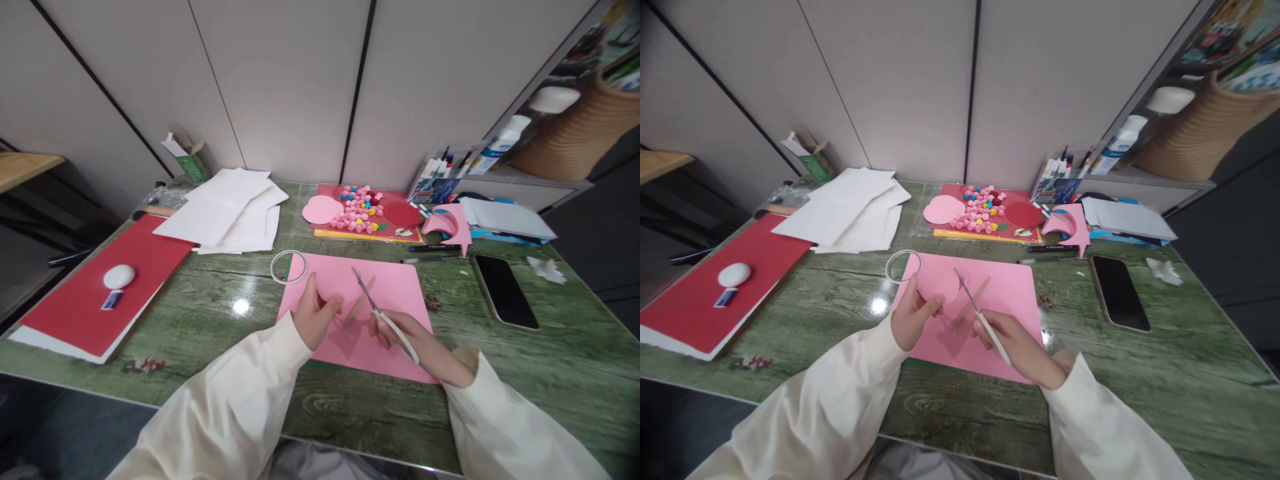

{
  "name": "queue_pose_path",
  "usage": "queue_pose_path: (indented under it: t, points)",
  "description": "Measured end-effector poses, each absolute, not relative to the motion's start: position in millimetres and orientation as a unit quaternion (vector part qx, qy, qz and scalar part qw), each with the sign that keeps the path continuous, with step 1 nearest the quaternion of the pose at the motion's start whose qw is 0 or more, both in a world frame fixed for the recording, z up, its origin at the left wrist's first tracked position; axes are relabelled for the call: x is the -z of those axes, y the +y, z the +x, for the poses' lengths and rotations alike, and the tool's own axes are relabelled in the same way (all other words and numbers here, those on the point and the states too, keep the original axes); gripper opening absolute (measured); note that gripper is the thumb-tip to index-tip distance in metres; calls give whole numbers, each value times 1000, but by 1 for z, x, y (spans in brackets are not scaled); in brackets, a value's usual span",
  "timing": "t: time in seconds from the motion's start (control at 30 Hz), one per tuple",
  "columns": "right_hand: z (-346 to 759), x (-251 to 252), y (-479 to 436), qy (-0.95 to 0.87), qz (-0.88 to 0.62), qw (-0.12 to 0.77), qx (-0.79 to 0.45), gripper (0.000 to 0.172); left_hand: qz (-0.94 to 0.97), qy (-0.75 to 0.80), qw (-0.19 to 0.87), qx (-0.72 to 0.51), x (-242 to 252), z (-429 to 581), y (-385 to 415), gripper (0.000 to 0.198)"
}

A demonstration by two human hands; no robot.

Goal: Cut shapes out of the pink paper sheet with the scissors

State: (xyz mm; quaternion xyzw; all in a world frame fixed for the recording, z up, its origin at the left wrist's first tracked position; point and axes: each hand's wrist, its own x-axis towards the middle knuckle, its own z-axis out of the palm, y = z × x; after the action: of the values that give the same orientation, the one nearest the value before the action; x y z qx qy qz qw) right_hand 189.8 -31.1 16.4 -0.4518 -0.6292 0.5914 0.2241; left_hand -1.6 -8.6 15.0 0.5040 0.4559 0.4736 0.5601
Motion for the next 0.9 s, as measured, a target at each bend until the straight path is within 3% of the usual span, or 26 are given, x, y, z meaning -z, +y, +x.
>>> queue_pose_path:
  t: [0.9]
  points:
    - [191, -16, -31, -631, -458, 220, -586, 30, 497, 461, 544, -494, -11, -3, -7, 10]
